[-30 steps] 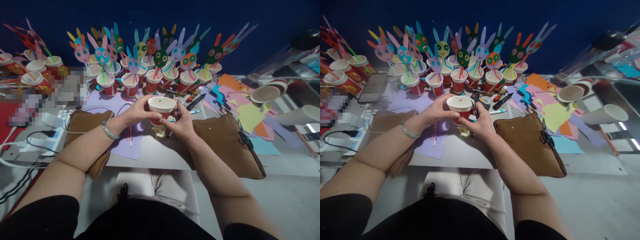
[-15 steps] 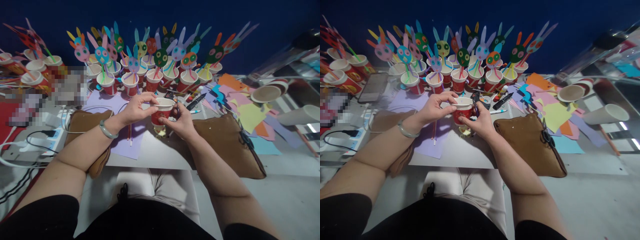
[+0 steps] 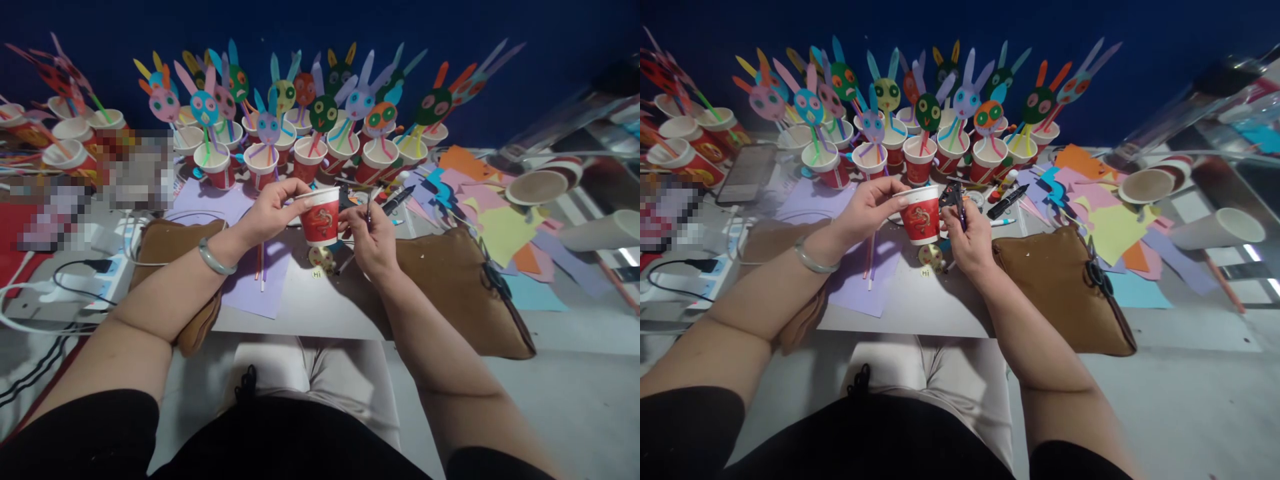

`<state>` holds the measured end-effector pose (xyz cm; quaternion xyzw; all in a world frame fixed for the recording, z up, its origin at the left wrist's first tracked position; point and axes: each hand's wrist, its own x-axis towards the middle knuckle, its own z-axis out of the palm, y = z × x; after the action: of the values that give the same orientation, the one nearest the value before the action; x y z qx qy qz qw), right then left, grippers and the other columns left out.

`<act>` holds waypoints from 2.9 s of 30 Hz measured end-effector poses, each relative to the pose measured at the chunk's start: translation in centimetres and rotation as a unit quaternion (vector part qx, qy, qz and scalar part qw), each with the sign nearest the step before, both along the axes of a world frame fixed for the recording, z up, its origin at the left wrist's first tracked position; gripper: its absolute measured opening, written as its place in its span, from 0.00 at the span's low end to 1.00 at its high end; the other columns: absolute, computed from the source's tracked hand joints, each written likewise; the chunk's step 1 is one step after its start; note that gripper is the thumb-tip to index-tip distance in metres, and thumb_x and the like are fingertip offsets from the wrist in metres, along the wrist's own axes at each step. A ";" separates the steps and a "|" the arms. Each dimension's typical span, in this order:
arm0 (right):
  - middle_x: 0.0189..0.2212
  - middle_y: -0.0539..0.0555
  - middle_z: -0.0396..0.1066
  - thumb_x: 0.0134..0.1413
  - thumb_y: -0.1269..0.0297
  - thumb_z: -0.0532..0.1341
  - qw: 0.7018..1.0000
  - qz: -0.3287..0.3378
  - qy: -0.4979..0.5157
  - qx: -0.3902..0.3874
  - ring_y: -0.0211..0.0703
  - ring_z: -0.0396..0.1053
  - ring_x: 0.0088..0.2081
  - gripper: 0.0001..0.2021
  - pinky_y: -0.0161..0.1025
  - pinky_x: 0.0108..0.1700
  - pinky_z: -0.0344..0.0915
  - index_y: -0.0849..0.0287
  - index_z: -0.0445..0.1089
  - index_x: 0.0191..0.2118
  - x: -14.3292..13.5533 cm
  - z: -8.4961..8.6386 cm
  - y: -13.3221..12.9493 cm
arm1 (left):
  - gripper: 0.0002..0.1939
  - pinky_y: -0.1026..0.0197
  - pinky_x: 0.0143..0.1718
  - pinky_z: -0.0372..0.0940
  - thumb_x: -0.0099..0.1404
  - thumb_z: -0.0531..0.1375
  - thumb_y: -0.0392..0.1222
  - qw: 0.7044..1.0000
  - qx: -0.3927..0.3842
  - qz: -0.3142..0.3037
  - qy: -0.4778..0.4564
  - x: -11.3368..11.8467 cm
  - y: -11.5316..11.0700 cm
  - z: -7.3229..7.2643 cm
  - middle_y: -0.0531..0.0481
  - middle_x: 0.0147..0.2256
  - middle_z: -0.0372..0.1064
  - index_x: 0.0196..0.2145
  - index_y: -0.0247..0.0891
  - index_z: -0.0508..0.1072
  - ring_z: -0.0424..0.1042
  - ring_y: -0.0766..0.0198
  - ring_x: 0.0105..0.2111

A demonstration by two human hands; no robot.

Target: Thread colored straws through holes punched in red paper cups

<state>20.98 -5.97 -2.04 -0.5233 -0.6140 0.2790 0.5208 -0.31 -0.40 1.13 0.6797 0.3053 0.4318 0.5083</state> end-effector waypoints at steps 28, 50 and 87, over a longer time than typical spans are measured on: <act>0.53 0.59 0.74 0.45 0.38 0.74 0.993 0.052 0.071 0.083 0.56 0.74 0.54 0.31 0.57 0.52 0.73 0.50 0.54 0.35 0.7 0.1 0.8 | 0.06 0.61 0.29 0.62 0.53 0.66 0.38 0.969 -0.237 -0.074 -0.006 0.3 0.2 -0.3 0.52 0.24 0.70 0.30 0.34 0.77 0.66 0.68 0.24; 0.14 0.42 0.50 0.56 0.29 0.58 0.950 0.126 0.258 -0.125 0.35 0.46 0.15 0.29 0.36 0.16 0.45 0.50 0.52 0.27 -0.7 2.0 -0.8 | 0.02 0.62 0.48 0.77 0.63 0.63 0.30 0.919 -0.354 0.028 -0.174 1.9 -1.2 0.0 0.47 0.32 0.80 0.32 0.32 0.77 0.82 0.67 0.35; 0.12 0.41 0.62 0.72 0.46 0.50 0.800 0.339 0.363 -0.338 0.29 0.46 0.10 0.19 0.28 0.17 0.52 0.54 0.61 0.35 -1.6 2.9 -2.1 | 0.06 0.67 0.41 0.73 0.57 0.66 0.25 0.888 -0.381 0.047 -0.253 3.1 -2.9 0.2 0.54 0.29 0.78 0.31 0.32 0.77 0.77 0.72 0.29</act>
<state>19.36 -8.05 0.87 -0.2854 -0.3849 0.7969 0.3679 2.82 -3.26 1.30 0.2861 0.3390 0.4632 0.7672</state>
